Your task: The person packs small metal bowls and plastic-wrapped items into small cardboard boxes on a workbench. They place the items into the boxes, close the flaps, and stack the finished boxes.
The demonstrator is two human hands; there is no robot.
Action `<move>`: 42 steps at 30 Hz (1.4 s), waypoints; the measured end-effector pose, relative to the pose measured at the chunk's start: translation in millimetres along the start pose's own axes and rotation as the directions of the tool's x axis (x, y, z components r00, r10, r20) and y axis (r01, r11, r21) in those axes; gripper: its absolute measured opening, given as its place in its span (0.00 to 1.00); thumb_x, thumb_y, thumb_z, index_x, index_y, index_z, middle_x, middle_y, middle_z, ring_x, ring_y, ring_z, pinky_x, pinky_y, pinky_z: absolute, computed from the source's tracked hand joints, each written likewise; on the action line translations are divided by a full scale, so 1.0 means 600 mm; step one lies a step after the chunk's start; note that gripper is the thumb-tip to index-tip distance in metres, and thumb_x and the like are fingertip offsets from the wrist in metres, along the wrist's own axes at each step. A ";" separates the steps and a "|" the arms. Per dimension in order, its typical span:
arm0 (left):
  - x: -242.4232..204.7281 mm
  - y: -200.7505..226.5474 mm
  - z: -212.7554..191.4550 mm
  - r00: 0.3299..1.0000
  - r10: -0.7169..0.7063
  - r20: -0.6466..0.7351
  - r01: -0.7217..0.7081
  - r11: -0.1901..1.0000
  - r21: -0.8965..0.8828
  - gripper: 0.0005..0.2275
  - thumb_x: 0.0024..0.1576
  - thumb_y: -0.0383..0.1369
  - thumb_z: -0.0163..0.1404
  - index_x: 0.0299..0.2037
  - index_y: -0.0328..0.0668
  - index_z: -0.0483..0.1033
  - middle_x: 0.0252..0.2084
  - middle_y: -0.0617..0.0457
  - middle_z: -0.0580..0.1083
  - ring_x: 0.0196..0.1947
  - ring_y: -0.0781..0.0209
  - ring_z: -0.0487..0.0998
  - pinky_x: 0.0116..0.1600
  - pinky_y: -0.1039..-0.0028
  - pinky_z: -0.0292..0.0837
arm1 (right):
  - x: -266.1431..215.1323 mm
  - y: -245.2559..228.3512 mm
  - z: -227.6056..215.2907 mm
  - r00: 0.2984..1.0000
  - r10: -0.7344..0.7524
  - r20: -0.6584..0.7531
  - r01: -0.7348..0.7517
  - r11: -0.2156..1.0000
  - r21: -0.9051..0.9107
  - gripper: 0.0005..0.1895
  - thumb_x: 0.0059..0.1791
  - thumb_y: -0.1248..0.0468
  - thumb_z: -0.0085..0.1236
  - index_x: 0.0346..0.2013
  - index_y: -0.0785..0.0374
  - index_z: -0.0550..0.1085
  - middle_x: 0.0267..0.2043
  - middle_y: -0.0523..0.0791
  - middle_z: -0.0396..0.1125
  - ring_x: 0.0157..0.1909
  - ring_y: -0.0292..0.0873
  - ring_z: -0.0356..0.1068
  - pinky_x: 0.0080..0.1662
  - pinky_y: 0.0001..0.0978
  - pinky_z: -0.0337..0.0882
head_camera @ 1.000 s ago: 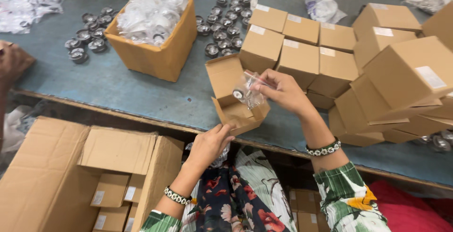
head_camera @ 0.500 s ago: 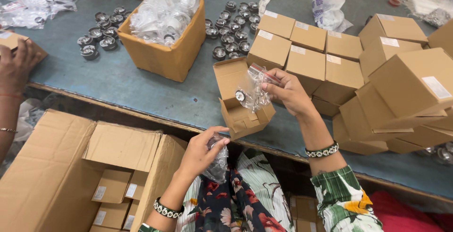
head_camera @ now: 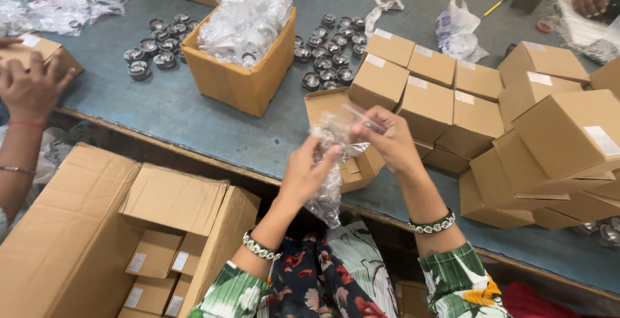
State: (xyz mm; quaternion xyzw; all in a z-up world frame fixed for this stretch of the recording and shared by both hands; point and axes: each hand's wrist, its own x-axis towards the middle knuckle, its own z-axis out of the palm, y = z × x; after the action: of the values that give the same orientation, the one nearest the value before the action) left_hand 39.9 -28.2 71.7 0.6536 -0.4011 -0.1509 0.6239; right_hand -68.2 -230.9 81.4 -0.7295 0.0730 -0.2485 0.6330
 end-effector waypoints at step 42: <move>0.333 -0.189 -0.465 0.781 0.241 -0.576 -0.185 0.971 0.155 0.10 0.57 0.26 0.62 0.46 0.38 0.74 0.42 0.52 0.78 0.42 0.65 0.77 0.48 0.72 0.73 | -0.090 0.056 -0.048 0.947 0.283 -0.150 -0.224 0.920 0.321 0.11 0.56 0.54 0.46 0.44 0.58 0.62 0.48 0.61 0.74 0.47 0.53 0.78 0.46 0.44 0.78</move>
State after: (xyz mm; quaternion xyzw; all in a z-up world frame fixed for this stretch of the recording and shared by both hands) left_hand 398.8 11.9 75.0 0.6458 -0.2647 0.1493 0.7004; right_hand -121.2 -240.0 36.6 -0.5816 0.1900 -0.2420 0.7530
